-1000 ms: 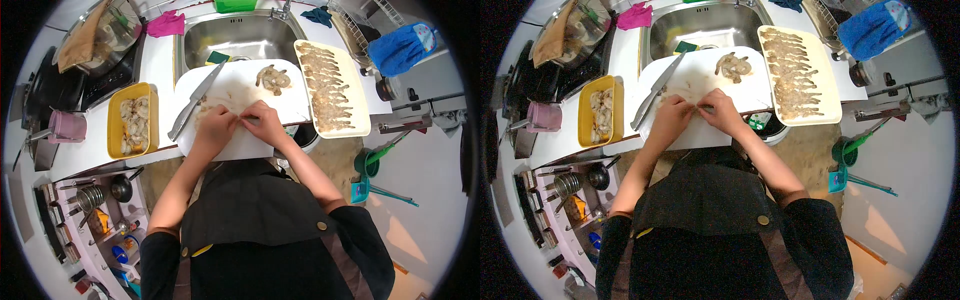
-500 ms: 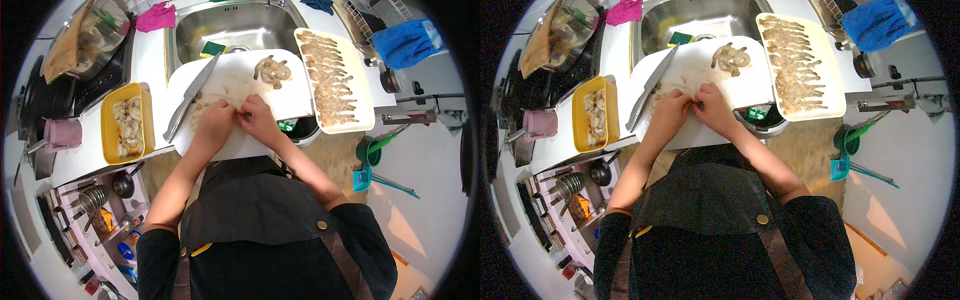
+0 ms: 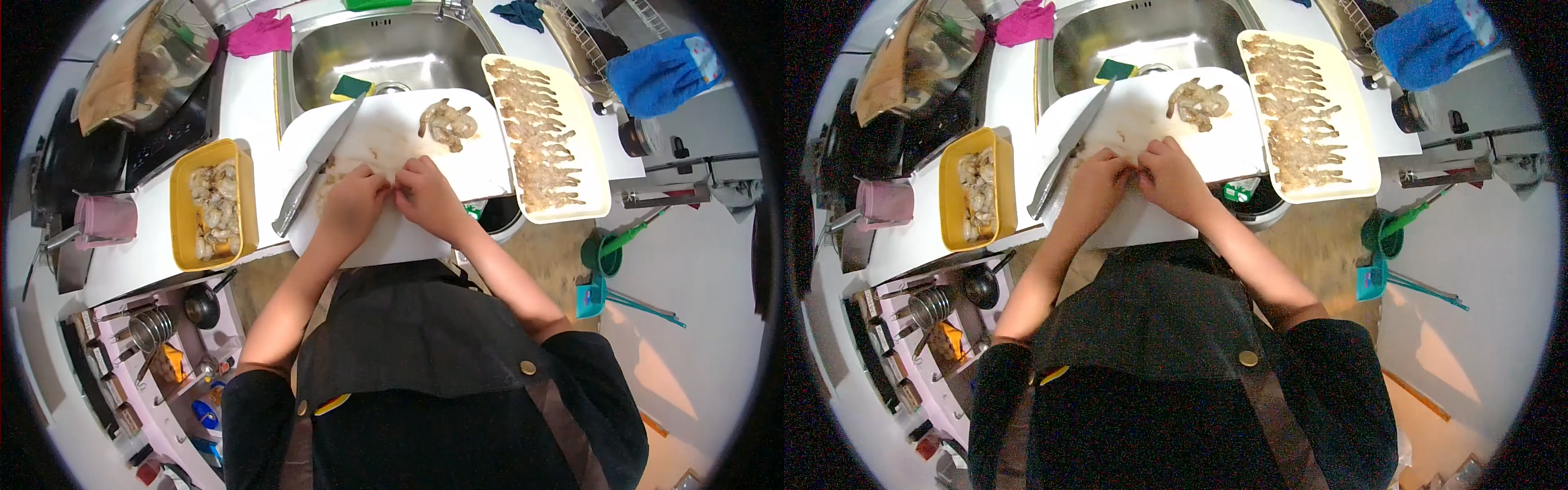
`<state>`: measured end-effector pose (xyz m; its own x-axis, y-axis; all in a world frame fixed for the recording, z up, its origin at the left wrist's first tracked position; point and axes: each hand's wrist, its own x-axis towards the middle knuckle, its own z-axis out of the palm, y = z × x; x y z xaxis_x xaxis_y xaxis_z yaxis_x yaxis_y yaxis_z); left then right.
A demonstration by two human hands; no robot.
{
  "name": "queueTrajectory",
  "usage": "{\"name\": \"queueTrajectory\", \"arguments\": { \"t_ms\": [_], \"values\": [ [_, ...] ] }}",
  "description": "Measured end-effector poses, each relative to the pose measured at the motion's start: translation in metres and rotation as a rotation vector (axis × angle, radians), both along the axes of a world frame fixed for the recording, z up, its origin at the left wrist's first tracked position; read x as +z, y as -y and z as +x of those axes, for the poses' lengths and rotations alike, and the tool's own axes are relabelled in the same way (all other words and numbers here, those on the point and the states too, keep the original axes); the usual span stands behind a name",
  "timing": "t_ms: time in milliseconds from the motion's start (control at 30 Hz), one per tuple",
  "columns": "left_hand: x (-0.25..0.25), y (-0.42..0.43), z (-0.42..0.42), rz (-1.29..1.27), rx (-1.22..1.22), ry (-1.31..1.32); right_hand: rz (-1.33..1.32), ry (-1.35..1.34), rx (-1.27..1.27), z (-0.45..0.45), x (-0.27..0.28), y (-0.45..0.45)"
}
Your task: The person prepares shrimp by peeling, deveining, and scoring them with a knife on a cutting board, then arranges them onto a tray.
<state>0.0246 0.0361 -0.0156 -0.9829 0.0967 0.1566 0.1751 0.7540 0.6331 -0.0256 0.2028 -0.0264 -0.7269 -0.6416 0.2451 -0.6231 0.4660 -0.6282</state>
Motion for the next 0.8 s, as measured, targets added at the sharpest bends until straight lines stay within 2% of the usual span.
{"name": "queueTrajectory", "arguments": {
  "t_ms": [100,200,400,600,700,800],
  "values": [
    [0.007,0.017,0.005,-0.044,0.106,-0.017,-0.172,0.018,-0.013,0.003,0.009,0.006],
    [0.009,0.026,0.007,-0.015,0.088,0.069,-0.142,0.035,0.037,0.005,0.001,0.02],
    [0.015,0.02,0.011,-0.054,0.137,0.098,-0.109,0.01,0.018,0.007,-0.006,0.03],
    [0.01,0.021,0.012,-0.098,0.079,0.092,-0.095,-0.057,0.041,0.011,-0.003,0.038],
    [0.01,0.021,0.01,-0.179,0.053,0.105,0.073,-0.058,0.074,0.01,0.004,0.039],
    [0.006,0.025,0.01,-0.243,-0.003,0.008,0.086,-0.147,0.082,0.009,-0.002,0.041]
  ]
}}
